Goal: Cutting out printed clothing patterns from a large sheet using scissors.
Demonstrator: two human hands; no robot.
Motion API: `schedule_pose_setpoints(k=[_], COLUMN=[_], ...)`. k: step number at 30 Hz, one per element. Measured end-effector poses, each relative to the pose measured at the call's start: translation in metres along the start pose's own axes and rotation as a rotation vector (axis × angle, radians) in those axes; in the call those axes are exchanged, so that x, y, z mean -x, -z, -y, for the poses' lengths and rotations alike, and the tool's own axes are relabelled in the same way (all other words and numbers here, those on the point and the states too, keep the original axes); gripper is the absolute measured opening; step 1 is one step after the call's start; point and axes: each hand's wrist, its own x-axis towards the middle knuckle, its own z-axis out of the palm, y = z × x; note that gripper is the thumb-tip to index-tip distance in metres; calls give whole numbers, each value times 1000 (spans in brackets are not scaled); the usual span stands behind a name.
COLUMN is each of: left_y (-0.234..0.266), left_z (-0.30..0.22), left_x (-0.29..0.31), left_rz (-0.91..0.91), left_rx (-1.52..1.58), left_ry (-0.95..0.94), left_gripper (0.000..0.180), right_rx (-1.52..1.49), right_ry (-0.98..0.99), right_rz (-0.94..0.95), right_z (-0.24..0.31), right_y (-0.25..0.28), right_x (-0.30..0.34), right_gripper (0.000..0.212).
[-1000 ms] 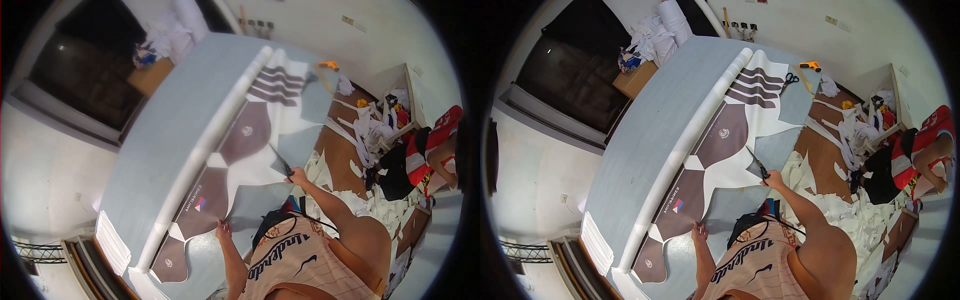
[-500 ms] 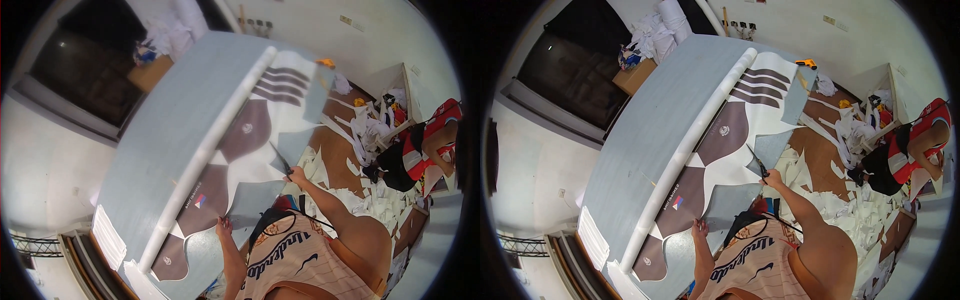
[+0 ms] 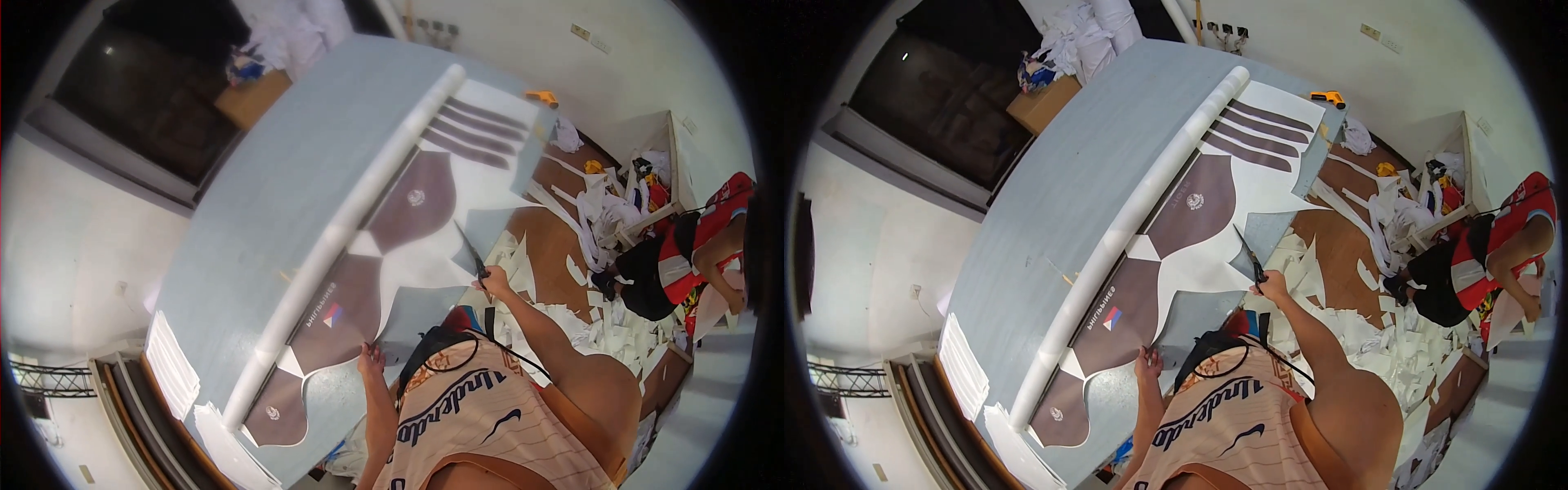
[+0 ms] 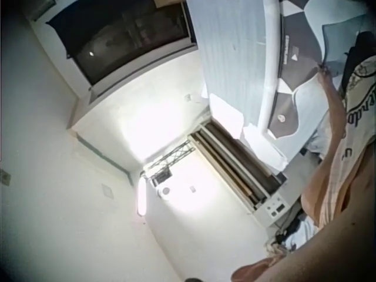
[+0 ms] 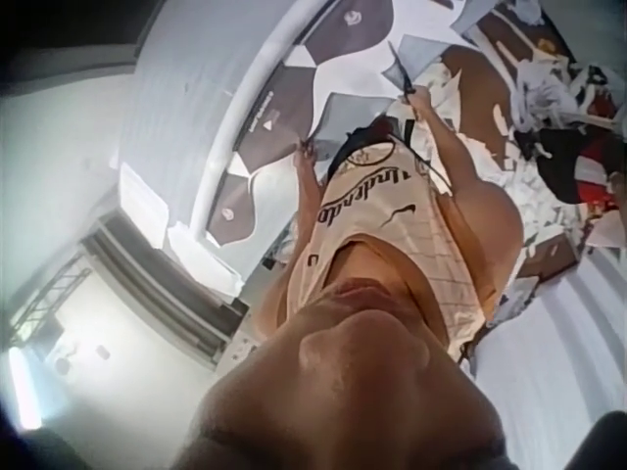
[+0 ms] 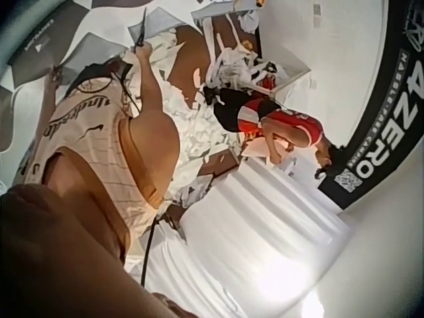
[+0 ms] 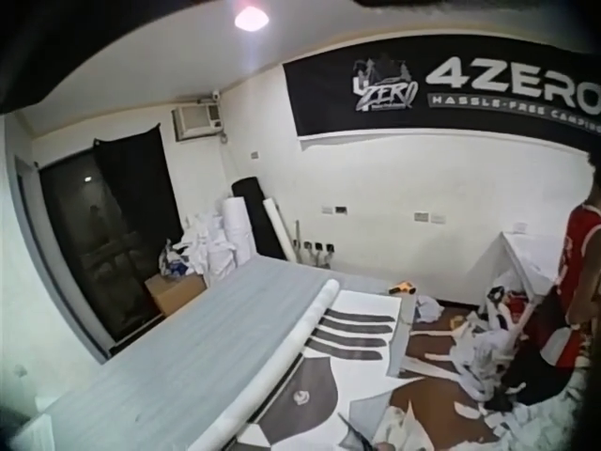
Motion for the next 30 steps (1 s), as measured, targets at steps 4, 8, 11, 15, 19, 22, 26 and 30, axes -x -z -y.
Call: schedule_pose_setpoints(k=[4,8,11,15,19,22,26,30], left_y=[7,13,20,39,52,52,38,29], left_z=[16,31,41,61,83,90,72,49], left_x=[-6,0,6,-5,-27,-19,27,62], left_rz=[80,134,60,150,134,-23,40,28], left_rx=[48,151,153,-46,-180,-150,110,85], left_ry=[21,-17,-70,-186,-303,-182,-76,-50], left_gripper=[30,31,30,24,26,29,29,28], right_rx=[20,-18,-90,-8,-104,-170,-70,-168], right_ry=[3,-8,-23,-88,-165,-126,-174,-146], right_rz=[7,57,90,73,100,100,124,146], right_z=[1,0,-8,-25,-39,-48,-49,-52], right_y=[11,21,22,27,30,35,43,43], right_x=[10,22,25,29,37,45,50,54], right_gripper=[27,28,27,25,24,23,22,16])
